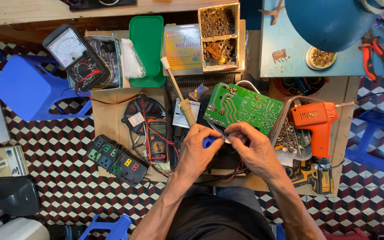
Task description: The person uses a heat gun to apply heat to a green circuit board, then flips it to inspect both sides. They handle the board with both hands, occasionally using a soldering iron and pliers to adjust components.
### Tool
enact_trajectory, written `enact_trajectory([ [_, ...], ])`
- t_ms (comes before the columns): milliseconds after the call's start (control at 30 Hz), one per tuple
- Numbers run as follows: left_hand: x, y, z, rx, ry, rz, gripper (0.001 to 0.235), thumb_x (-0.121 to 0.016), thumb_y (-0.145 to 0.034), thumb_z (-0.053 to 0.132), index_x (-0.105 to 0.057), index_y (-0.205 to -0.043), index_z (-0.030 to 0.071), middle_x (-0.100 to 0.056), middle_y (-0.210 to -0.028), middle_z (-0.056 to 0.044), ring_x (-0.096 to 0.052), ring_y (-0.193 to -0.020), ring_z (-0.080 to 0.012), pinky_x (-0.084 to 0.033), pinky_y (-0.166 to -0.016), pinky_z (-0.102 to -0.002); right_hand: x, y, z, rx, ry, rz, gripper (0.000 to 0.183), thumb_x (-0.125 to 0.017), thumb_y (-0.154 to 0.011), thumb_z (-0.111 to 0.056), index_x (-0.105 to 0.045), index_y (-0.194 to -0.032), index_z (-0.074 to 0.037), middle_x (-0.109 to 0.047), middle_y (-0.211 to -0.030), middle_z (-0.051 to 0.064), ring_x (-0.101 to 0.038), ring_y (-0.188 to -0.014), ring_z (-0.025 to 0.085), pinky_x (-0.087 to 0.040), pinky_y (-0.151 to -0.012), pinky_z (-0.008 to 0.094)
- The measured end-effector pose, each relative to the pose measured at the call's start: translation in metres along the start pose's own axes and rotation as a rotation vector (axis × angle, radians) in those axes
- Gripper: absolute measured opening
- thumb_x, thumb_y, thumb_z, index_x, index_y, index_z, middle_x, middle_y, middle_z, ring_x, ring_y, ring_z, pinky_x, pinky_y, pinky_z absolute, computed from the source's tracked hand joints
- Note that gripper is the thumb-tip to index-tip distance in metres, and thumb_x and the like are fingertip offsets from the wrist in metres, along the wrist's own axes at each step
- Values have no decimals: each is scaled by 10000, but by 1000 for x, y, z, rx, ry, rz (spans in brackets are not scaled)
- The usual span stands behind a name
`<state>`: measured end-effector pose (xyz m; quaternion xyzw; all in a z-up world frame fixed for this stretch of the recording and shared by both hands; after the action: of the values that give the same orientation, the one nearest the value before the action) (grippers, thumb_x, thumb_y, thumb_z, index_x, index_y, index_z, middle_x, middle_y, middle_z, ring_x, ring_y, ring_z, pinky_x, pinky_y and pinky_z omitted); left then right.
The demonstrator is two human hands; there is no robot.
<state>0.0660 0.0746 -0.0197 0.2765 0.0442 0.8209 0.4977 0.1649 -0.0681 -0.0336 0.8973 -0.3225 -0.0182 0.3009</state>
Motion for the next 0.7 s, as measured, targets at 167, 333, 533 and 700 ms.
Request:
enact_trajectory([
  [167,-4,-3,-21,232,327,-168,246,-771,-911,292,-744,-959,52,-720,-925,-71,-670,-844,-146,-534,-751,-282,8,-24,8,-3,-306,-79,222,-690,-942,-74,-657,-1152,-10,-676,-1001,16,-641,-938,75,-535,-851,227],
  [333,-10,-10,-29,364,704,-312,289,-705,-953,303,-707,-1072,40,-753,-921,-26,-688,-848,-78,-552,-777,-239,6,-30,11,-12,-393,-42,212,-702,-935,-59,-653,-1134,-5,-683,-1010,35,-656,-947,92,-545,-862,238],
  [533,-18,-15,-32,459,768,-422,352,-698,-952,302,-750,-1194,52,-706,-868,1,-652,-776,-76,-522,-707,-215,12,-25,8,-44,-377,7,203,-698,-937,-49,-656,-1129,1,-693,-997,46,-665,-919,99,-554,-839,246],
  [700,-17,-28,-38,466,788,-309,300,-723,-930,289,-785,-1103,53,-719,-862,-16,-657,-784,-65,-536,-717,-215,20,-22,-3,-32,-261,-56,228,-698,-933,-79,-667,-1145,-3,-700,-987,49,-676,-906,102,-574,-822,252],
])
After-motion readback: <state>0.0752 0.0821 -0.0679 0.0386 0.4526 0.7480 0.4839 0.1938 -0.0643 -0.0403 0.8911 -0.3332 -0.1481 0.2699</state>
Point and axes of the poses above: each hand's wrist, its own y-axis away from the middle knuckle, its own x-axis out of the back of the hand, z = x × y, the point moved 7 cm from there along -y, towards the middle knuckle
